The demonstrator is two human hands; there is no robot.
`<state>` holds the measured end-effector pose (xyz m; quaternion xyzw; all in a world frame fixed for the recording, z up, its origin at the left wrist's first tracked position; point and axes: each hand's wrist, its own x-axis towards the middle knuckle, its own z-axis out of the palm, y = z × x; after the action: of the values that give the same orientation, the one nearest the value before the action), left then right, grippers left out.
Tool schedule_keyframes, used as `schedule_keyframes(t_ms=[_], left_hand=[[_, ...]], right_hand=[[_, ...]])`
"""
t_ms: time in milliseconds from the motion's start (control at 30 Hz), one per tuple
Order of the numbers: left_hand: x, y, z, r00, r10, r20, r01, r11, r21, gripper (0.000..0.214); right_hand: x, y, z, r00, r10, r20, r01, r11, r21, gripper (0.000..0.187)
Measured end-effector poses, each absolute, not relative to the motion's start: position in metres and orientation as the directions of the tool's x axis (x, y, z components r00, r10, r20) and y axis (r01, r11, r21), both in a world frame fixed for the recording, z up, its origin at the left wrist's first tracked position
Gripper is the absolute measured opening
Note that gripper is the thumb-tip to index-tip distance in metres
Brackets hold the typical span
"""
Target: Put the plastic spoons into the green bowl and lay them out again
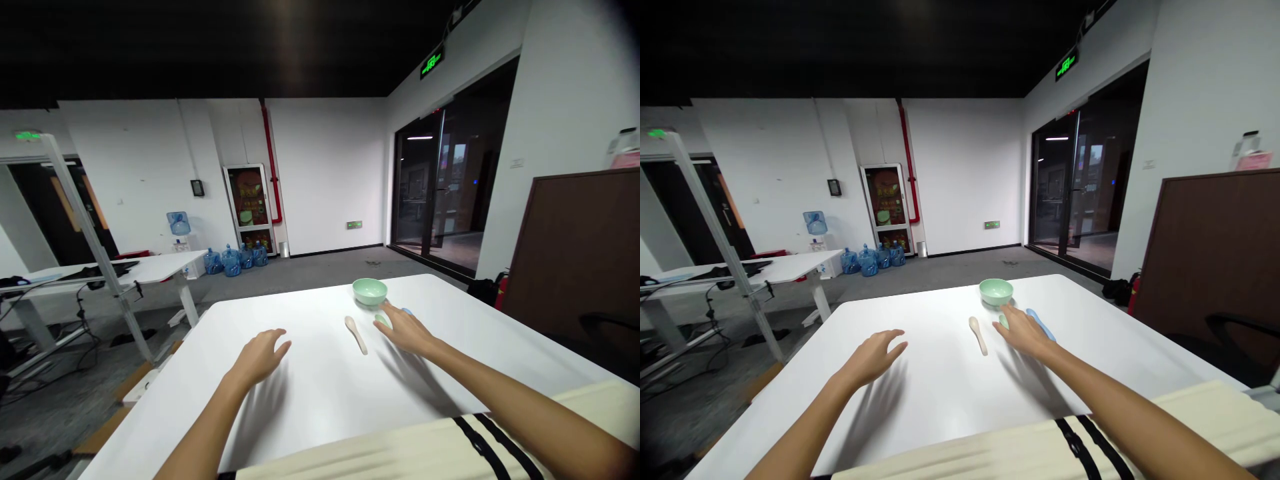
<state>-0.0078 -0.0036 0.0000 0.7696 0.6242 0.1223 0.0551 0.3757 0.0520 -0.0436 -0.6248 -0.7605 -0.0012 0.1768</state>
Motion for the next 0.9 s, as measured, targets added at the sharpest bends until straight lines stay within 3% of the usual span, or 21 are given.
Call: schedule_keyframes(t_ms=[900], left_hand=[[-0.0052,-0.0058,0.0027,0.202,0.971,0.126,0.945,-0.227,0.237,0.056]], right_hand=[[0.3751,0.0487,-0.0382,-0.144,0.957,0.25,0.941,0.211,-0.266,0.058]])
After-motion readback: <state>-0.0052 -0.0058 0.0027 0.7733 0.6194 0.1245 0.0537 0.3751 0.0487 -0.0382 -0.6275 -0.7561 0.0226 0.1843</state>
